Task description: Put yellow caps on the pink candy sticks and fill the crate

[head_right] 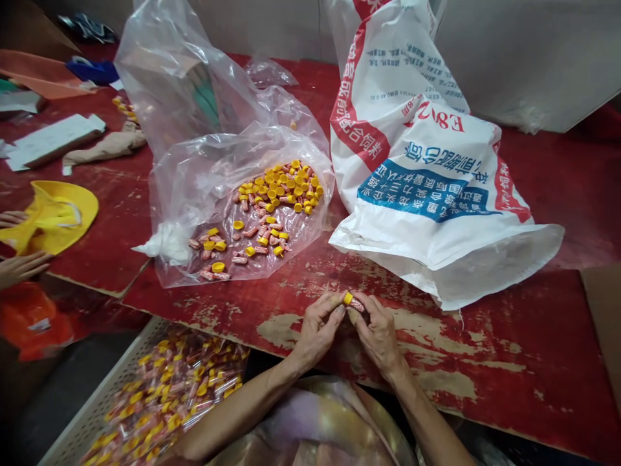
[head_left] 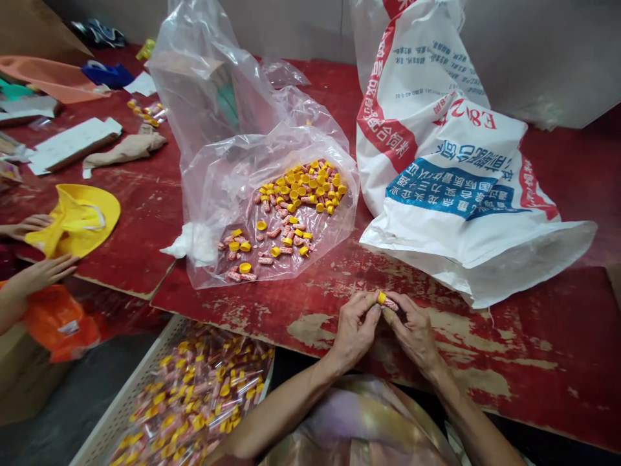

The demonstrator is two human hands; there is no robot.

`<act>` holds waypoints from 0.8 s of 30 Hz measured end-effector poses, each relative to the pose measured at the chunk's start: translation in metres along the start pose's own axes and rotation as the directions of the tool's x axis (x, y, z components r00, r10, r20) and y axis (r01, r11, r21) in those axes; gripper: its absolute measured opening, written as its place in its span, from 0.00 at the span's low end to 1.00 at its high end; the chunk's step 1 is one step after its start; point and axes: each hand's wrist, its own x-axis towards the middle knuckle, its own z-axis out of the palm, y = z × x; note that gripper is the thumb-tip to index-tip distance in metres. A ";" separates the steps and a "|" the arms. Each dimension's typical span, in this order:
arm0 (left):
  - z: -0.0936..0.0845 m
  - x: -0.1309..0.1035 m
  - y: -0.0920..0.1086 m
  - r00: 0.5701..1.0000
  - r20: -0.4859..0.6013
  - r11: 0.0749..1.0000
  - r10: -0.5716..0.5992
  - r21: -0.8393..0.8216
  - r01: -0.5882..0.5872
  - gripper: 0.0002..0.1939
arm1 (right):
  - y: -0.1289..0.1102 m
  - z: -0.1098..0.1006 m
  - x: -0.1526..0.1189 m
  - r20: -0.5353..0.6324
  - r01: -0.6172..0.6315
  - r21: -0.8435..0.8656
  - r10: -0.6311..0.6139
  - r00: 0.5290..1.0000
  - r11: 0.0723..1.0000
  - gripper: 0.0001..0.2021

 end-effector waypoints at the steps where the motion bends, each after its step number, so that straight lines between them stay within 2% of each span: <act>1: 0.000 0.000 -0.001 0.999 0.033 0.999 0.009 0.040 -0.010 0.14 | 0.001 -0.004 0.000 0.025 0.008 -0.031 -0.007 1.000 0.999 0.12; 4: -0.002 0.003 -0.004 0.983 0.184 0.987 -0.002 0.159 -0.028 0.15 | 0.000 -0.023 0.004 0.222 0.086 -0.273 -0.024 0.975 0.958 0.13; 6: -0.003 0.006 -0.007 0.971 0.239 0.976 -0.005 0.212 -0.047 0.15 | -0.005 -0.038 0.010 0.387 0.182 -0.506 0.033 0.922 0.843 0.12; 8: -0.006 0.010 -0.011 0.982 0.187 0.969 0.021 0.236 -0.066 0.14 | -0.011 -0.049 0.017 0.486 0.267 -0.694 0.161 0.859 0.669 0.10; 10: -0.011 0.014 -0.016 0.997 0.047 0.972 0.069 0.223 -0.078 0.13 | -0.017 -0.054 0.022 0.519 0.330 -0.790 0.279 0.808 0.516 0.07; 11: -0.014 0.016 -0.020 0.995 -0.034 0.976 0.090 0.202 -0.082 0.14 | -0.018 -0.054 0.023 0.535 0.358 -0.799 0.300 0.790 0.482 0.07; 13: -0.018 0.019 -0.026 0.979 -0.171 0.986 0.110 0.141 -0.086 0.14 | -0.015 -0.054 0.022 0.582 0.412 -0.768 0.267 0.768 0.490 0.11; 15: -0.022 0.021 -0.032 0.962 -0.253 0.993 0.104 0.088 -0.084 0.13 | -0.006 -0.054 0.017 0.623 0.461 -0.716 0.181 0.761 0.524 0.13; 19: -0.022 0.021 -0.035 0.959 -0.264 0.994 0.099 0.073 -0.082 0.15 | 0.017 -0.057 0.007 0.684 0.568 -0.655 0.070 0.726 0.499 0.12; 21: -0.020 0.022 -0.033 0.959 -0.265 0.992 0.103 0.098 -0.079 0.16 | 0.023 -0.057 0.006 0.698 0.590 -0.647 0.063 0.713 0.483 0.14; 24: -0.018 0.024 -0.032 0.953 -0.275 0.987 0.130 0.127 -0.098 0.15 | 0.025 -0.057 0.009 0.702 0.570 -0.632 0.076 0.708 0.524 0.15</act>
